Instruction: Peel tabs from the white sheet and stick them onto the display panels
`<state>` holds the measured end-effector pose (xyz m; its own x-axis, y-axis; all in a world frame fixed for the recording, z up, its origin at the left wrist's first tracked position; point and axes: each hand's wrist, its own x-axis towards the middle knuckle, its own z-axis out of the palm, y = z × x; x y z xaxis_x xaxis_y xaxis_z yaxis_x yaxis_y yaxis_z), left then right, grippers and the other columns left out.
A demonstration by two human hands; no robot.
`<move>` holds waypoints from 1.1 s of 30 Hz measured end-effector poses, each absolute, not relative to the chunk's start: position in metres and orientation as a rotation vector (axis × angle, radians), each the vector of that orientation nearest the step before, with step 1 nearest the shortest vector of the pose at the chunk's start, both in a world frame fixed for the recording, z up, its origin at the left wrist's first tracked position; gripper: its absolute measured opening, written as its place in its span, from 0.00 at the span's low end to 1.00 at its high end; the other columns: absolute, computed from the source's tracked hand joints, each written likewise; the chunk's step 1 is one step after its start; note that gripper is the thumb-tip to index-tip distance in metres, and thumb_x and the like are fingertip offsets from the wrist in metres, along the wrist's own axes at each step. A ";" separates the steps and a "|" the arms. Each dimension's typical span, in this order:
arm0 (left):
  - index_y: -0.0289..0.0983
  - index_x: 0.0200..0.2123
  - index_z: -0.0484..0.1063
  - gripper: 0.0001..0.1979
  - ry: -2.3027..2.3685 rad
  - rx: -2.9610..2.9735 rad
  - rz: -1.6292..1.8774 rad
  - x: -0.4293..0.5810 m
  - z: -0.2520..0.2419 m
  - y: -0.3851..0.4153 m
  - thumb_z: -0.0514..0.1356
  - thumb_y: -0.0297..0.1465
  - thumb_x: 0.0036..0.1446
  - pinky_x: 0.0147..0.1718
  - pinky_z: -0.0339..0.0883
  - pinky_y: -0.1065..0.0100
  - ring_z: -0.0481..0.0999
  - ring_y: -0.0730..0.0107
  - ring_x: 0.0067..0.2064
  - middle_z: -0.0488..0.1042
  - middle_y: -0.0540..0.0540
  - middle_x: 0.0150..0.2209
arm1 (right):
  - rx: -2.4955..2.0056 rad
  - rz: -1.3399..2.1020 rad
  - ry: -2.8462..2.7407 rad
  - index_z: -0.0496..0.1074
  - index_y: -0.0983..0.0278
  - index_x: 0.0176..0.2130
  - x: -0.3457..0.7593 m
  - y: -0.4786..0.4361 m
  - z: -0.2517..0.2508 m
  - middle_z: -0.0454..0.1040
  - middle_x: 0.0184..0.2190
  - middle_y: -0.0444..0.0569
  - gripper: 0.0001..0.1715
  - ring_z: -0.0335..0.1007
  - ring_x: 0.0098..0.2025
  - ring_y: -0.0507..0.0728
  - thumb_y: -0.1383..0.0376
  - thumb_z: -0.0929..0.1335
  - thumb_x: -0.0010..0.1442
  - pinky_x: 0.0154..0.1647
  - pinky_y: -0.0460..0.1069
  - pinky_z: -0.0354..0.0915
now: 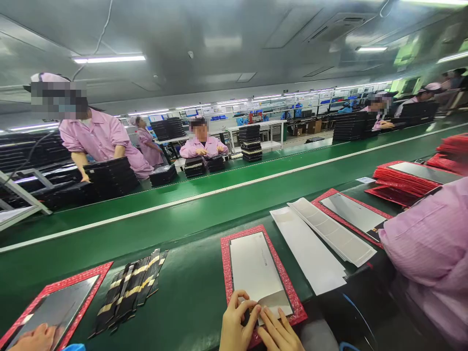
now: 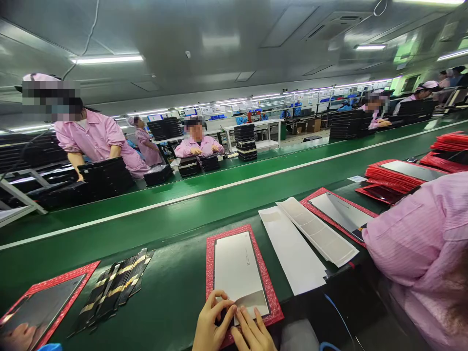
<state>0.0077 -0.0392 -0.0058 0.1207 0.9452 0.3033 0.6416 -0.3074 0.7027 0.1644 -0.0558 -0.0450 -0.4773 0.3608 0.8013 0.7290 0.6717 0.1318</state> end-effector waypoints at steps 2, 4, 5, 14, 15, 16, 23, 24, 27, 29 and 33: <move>0.39 0.28 0.74 0.19 1.548 2.000 1.077 0.009 -0.009 -0.039 0.49 0.43 0.57 0.22 0.63 0.72 0.64 0.75 0.22 0.68 0.45 0.32 | -0.865 -0.586 -2.130 0.70 0.63 0.41 0.168 -0.055 -0.041 0.74 0.42 0.44 0.18 0.69 0.46 0.51 0.74 0.57 0.56 0.62 0.53 0.43; 0.39 0.27 0.74 0.20 1.573 2.001 1.102 0.011 -0.013 -0.039 0.50 0.44 0.56 0.22 0.62 0.71 0.64 0.74 0.22 0.68 0.44 0.32 | -0.937 -0.552 -2.174 0.68 0.66 0.45 0.181 -0.057 -0.038 0.73 0.43 0.46 0.19 0.69 0.46 0.51 0.74 0.58 0.55 0.62 0.53 0.43; 0.38 0.26 0.74 0.20 1.587 2.003 1.110 0.012 -0.015 -0.039 0.50 0.45 0.56 0.22 0.63 0.71 0.65 0.74 0.22 0.69 0.44 0.31 | -0.987 -0.532 -2.183 0.67 0.67 0.46 0.189 -0.058 -0.038 0.72 0.44 0.47 0.19 0.69 0.47 0.52 0.73 0.59 0.55 0.61 0.54 0.45; 0.37 0.28 0.72 0.19 1.664 1.966 1.172 0.016 -0.021 -0.038 0.54 0.46 0.52 0.24 0.65 0.70 0.70 0.70 0.26 0.69 0.44 0.31 | -1.148 -0.411 -2.214 0.62 0.70 0.52 0.204 -0.059 -0.042 0.69 0.48 0.50 0.23 0.65 0.51 0.56 0.71 0.60 0.55 0.60 0.56 0.50; 0.37 0.28 0.72 0.19 1.667 1.963 1.159 0.017 -0.020 -0.038 0.54 0.47 0.51 0.23 0.64 0.71 0.69 0.70 0.25 0.69 0.44 0.31 | -1.158 -0.410 -2.230 0.62 0.69 0.52 0.202 -0.058 -0.041 0.68 0.49 0.50 0.23 0.64 0.52 0.56 0.71 0.60 0.55 0.59 0.56 0.51; 0.37 0.27 0.72 0.19 1.667 1.961 1.144 0.017 -0.019 -0.038 0.54 0.47 0.51 0.22 0.64 0.71 0.69 0.71 0.24 0.69 0.45 0.30 | -1.168 -0.415 -2.247 0.62 0.68 0.52 0.199 -0.057 -0.040 0.67 0.51 0.51 0.23 0.63 0.53 0.57 0.70 0.60 0.56 0.59 0.56 0.51; 0.38 0.33 0.71 0.11 1.605 1.958 1.055 0.010 -0.007 -0.037 0.54 0.38 0.54 0.23 0.64 0.73 0.64 0.75 0.20 0.71 0.47 0.32 | -1.142 -0.536 -2.179 0.64 0.64 0.51 0.157 -0.052 -0.040 0.67 0.51 0.52 0.23 0.58 0.56 0.58 0.65 0.60 0.55 0.62 0.59 0.30; 0.38 0.35 0.71 0.10 1.597 1.949 1.050 0.009 -0.006 -0.036 0.54 0.37 0.54 0.23 0.64 0.73 0.64 0.75 0.20 0.71 0.47 0.32 | -1.104 -0.555 -2.162 0.65 0.64 0.51 0.151 -0.052 -0.039 0.69 0.49 0.52 0.23 0.57 0.56 0.57 0.65 0.60 0.55 0.62 0.59 0.28; 0.38 0.37 0.70 0.10 1.605 1.925 1.038 0.006 -0.006 -0.035 0.54 0.35 0.54 0.25 0.65 0.73 0.64 0.75 0.21 0.72 0.48 0.31 | -1.046 -0.582 -2.133 0.66 0.64 0.50 0.141 -0.053 -0.034 0.72 0.46 0.49 0.22 0.56 0.57 0.56 0.66 0.59 0.56 0.62 0.60 0.26; 0.38 0.37 0.70 0.10 1.623 1.925 1.034 0.007 -0.007 -0.034 0.54 0.35 0.55 0.24 0.64 0.73 0.64 0.75 0.20 0.72 0.48 0.32 | -1.075 -0.550 -2.130 0.65 0.63 0.50 0.146 -0.053 -0.031 0.71 0.47 0.47 0.22 0.57 0.56 0.54 0.67 0.59 0.56 0.62 0.60 0.24; 0.39 0.37 0.70 0.10 1.669 1.941 0.992 0.009 -0.005 -0.033 0.53 0.36 0.55 0.24 0.64 0.72 0.64 0.75 0.19 0.73 0.48 0.35 | -1.239 -0.507 -2.175 0.61 0.66 0.54 0.168 -0.056 -0.030 0.65 0.52 0.47 0.25 0.62 0.53 0.54 0.68 0.58 0.56 0.61 0.59 0.20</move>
<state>0.0092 -0.0335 -0.0052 0.0387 0.9658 0.2562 0.6869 -0.2119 0.6952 0.1679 -0.0560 -0.0300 -0.4012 0.6471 0.6483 0.8670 0.4967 0.0407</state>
